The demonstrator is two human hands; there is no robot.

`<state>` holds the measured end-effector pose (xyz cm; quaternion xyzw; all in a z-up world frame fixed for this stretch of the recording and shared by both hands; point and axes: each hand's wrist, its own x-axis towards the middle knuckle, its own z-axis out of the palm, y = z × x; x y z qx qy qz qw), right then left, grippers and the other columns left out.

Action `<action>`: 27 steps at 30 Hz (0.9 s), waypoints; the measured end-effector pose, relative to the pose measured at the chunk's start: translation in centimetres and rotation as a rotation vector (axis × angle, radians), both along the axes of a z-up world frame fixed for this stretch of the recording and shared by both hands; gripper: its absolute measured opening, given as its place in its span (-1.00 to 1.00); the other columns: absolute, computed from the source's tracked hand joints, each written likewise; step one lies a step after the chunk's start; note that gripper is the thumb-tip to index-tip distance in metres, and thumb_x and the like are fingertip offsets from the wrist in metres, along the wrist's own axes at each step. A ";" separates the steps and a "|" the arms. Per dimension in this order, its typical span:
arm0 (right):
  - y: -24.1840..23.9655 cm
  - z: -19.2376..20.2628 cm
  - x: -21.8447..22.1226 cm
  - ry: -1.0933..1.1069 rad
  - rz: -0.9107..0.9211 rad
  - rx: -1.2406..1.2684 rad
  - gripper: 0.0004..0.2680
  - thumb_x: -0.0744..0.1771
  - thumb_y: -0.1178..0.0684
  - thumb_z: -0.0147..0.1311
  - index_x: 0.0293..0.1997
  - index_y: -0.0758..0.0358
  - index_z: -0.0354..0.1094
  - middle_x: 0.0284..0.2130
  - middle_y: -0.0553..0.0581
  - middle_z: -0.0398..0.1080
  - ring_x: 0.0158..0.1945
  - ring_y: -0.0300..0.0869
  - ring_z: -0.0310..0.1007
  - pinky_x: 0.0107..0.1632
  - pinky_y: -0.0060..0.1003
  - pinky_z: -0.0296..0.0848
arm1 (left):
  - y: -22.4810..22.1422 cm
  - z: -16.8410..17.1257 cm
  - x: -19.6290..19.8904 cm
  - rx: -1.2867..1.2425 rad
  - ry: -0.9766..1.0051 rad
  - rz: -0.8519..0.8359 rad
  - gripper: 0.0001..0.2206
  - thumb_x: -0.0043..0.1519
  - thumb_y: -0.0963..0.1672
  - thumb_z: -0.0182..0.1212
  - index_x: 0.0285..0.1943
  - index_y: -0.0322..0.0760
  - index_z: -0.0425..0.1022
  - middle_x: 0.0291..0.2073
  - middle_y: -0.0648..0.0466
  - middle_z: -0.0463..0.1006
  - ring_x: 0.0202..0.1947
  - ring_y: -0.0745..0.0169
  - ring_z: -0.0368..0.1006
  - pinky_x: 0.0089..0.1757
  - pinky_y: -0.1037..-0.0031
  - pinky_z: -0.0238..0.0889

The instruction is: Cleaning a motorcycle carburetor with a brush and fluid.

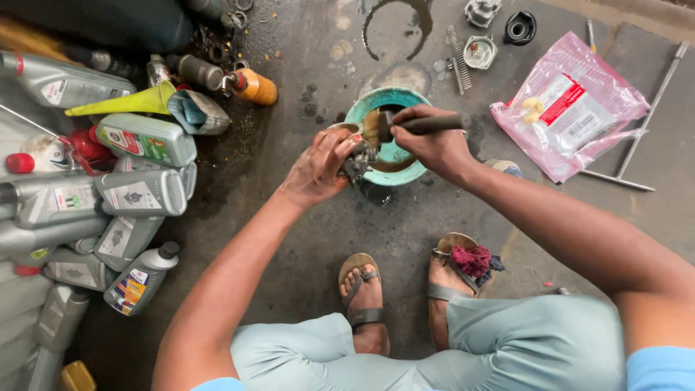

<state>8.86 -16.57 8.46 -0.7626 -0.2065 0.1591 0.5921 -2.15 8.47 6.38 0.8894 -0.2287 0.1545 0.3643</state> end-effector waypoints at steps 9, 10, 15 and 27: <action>1.5 -0.2 1.0 0.284 -0.082 -0.067 -0.87 0.25 0.15 0.25 -0.20 0.35 0.51 -0.40 0.13 0.55 -0.35 -0.29 0.54 -0.29 -0.40 0.52 | 0.4 1.3 0.5 0.303 0.027 -0.154 -0.15 -0.14 -0.31 0.41 0.40 -0.08 0.14 0.20 -0.11 0.37 0.24 -0.22 0.31 0.21 0.10 0.32; 1.2 -0.3 2.0 0.239 -0.113 -0.075 -0.87 0.26 0.15 0.24 -0.19 0.38 0.50 -0.40 0.14 0.55 -0.36 -0.29 0.54 -0.30 -0.41 0.51 | 0.4 0.8 0.6 0.273 0.071 -0.134 -0.16 -0.15 -0.32 0.39 0.39 -0.10 0.15 0.19 -0.11 0.38 0.24 -0.24 0.31 0.20 0.11 0.33; 2.0 -0.4 0.5 0.503 -0.182 0.091 -0.87 0.25 0.20 0.21 -0.20 0.44 0.43 -0.42 0.18 0.53 -0.43 -0.26 0.56 -0.35 -0.40 0.57 | 1.1 0.7 0.1 0.168 0.118 -0.058 -0.19 -0.13 -0.31 0.37 0.36 -0.17 0.09 0.23 -0.15 0.36 0.24 -0.31 0.29 0.13 0.09 0.35; 1.9 -1.8 0.3 0.601 -0.158 0.157 -0.85 0.27 0.17 0.23 -0.19 0.44 0.42 -0.41 0.17 0.52 -0.42 -0.24 0.58 -0.34 -0.38 0.62 | 0.3 2.1 0.4 0.328 0.033 -0.063 -0.20 -0.09 -0.29 0.46 0.34 -0.16 0.09 0.21 -0.15 0.38 0.21 -0.25 0.32 0.16 0.08 0.35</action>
